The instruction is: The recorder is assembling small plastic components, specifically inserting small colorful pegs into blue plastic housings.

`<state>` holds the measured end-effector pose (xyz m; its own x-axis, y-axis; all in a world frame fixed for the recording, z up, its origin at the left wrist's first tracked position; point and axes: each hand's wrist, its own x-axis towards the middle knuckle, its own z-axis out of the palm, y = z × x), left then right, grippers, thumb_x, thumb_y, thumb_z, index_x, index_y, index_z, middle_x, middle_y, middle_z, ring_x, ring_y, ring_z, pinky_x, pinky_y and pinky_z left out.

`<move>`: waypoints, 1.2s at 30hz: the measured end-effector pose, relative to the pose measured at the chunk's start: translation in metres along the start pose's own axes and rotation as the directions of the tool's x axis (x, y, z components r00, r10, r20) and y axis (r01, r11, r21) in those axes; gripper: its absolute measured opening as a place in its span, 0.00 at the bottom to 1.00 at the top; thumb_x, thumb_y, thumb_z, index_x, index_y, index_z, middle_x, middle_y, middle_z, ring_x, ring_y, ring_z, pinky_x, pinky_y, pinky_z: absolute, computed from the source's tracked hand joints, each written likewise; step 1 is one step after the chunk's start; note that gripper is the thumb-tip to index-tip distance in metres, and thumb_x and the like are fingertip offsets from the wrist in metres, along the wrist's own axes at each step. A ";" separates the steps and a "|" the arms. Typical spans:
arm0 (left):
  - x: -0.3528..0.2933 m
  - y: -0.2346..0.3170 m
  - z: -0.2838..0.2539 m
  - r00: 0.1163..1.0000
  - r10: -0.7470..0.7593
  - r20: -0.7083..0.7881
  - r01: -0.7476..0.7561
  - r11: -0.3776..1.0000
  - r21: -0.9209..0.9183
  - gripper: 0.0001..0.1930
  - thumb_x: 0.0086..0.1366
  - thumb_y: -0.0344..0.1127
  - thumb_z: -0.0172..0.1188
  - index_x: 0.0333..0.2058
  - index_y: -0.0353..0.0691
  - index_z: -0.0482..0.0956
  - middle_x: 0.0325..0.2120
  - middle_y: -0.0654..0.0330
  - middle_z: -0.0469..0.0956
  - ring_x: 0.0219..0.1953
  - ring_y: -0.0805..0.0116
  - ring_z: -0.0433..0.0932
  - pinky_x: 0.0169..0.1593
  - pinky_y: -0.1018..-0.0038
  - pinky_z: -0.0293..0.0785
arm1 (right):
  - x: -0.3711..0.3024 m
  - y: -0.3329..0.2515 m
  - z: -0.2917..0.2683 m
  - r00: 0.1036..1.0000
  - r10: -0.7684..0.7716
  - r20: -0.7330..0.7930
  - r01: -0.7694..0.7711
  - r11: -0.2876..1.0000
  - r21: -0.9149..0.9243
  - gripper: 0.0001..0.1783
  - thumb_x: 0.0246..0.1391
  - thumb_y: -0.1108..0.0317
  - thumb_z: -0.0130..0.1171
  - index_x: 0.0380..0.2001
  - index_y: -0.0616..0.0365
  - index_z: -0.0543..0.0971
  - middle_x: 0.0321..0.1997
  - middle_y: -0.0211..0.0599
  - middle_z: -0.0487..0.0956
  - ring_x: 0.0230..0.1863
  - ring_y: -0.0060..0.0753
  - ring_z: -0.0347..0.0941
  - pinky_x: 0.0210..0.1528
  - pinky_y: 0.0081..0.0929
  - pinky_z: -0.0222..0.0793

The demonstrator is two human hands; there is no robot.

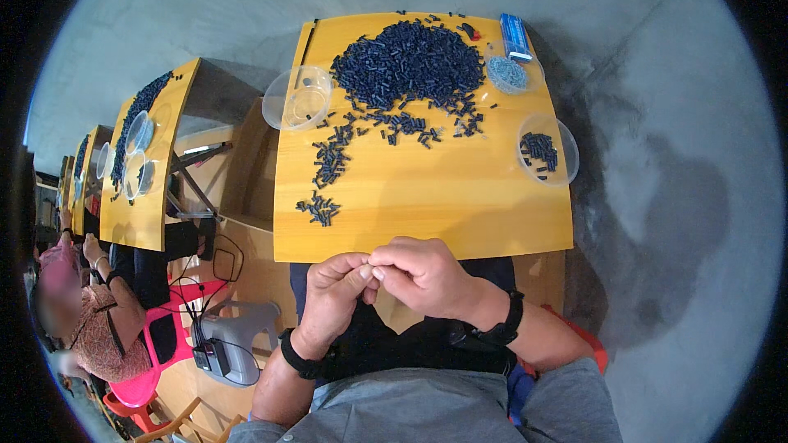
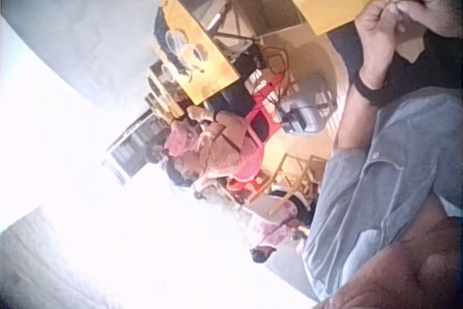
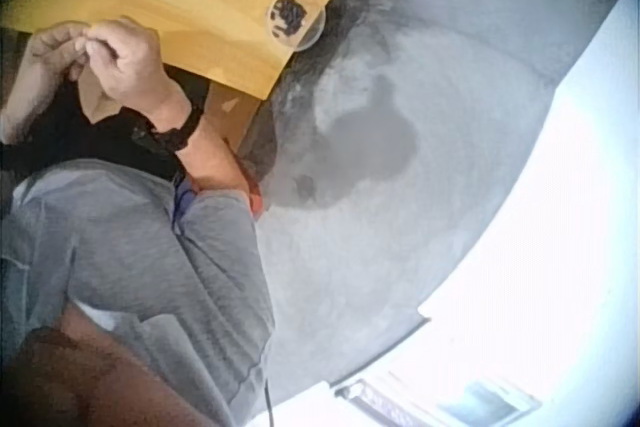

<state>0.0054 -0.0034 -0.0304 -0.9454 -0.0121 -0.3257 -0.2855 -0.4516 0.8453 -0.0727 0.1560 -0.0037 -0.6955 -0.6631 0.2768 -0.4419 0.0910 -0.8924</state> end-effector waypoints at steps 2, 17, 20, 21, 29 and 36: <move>0.010 -0.003 -0.003 1.000 0.022 -0.001 -0.022 0.998 0.051 0.06 0.64 0.26 0.54 0.37 0.31 0.78 0.24 0.62 0.77 0.23 0.77 0.72 0.28 0.82 0.70 | 0.002 0.008 -0.004 0.998 0.062 0.005 -0.062 0.995 0.073 0.06 0.47 0.78 0.56 0.31 0.63 0.76 0.25 0.41 0.77 0.26 0.38 0.75 0.27 0.29 0.69; 0.067 -0.056 -0.042 0.991 -0.013 -0.132 0.052 0.953 0.298 0.08 0.65 0.30 0.55 0.41 0.33 0.76 0.25 0.65 0.76 0.26 0.78 0.74 0.29 0.81 0.73 | 0.092 0.147 -0.025 0.947 0.198 -0.251 -0.297 0.836 -0.462 0.07 0.50 0.75 0.50 0.34 0.63 0.73 0.33 0.54 0.77 0.37 0.58 0.73 0.39 0.46 0.69; 0.069 -0.062 -0.047 0.994 -0.023 -0.102 0.052 0.955 0.292 0.09 0.65 0.29 0.54 0.41 0.31 0.76 0.26 0.63 0.75 0.28 0.76 0.75 0.32 0.77 0.77 | 0.100 0.147 -0.025 0.959 0.201 -0.202 -0.278 0.815 -0.508 0.07 0.51 0.74 0.50 0.35 0.62 0.73 0.32 0.55 0.77 0.37 0.59 0.73 0.40 0.48 0.69; 0.069 -0.064 -0.049 0.995 -0.037 -0.097 0.063 0.959 0.275 0.09 0.65 0.29 0.54 0.41 0.31 0.75 0.26 0.63 0.75 0.28 0.76 0.75 0.32 0.76 0.79 | 0.101 0.147 -0.025 0.944 0.257 -0.205 -0.327 0.801 -0.502 0.08 0.51 0.74 0.51 0.35 0.63 0.73 0.32 0.55 0.77 0.37 0.59 0.73 0.40 0.48 0.69; 0.069 -0.063 -0.048 0.995 0.014 -0.097 0.014 0.960 0.278 0.09 0.65 0.29 0.55 0.41 0.31 0.75 0.27 0.63 0.75 0.28 0.75 0.76 0.32 0.74 0.80 | 0.105 0.150 -0.026 0.933 0.304 -0.194 -0.360 0.740 -0.569 0.07 0.51 0.72 0.52 0.33 0.63 0.73 0.32 0.54 0.77 0.37 0.57 0.73 0.40 0.48 0.69; 0.068 -0.054 -0.046 0.991 -0.018 -0.134 0.051 0.967 0.248 0.08 0.65 0.28 0.55 0.40 0.31 0.76 0.28 0.62 0.77 0.28 0.75 0.77 0.34 0.79 0.77 | 0.103 0.146 -0.026 0.925 0.338 -0.174 -0.371 0.703 -0.607 0.06 0.51 0.72 0.52 0.32 0.63 0.73 0.34 0.52 0.76 0.39 0.56 0.73 0.41 0.47 0.69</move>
<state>-0.0358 -0.0210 -0.1175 -0.9105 -0.1235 -0.3946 -0.3635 -0.2157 0.9063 -0.2234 0.1204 -0.0961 -0.8911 -0.4534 0.0168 -0.3968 0.7610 -0.5133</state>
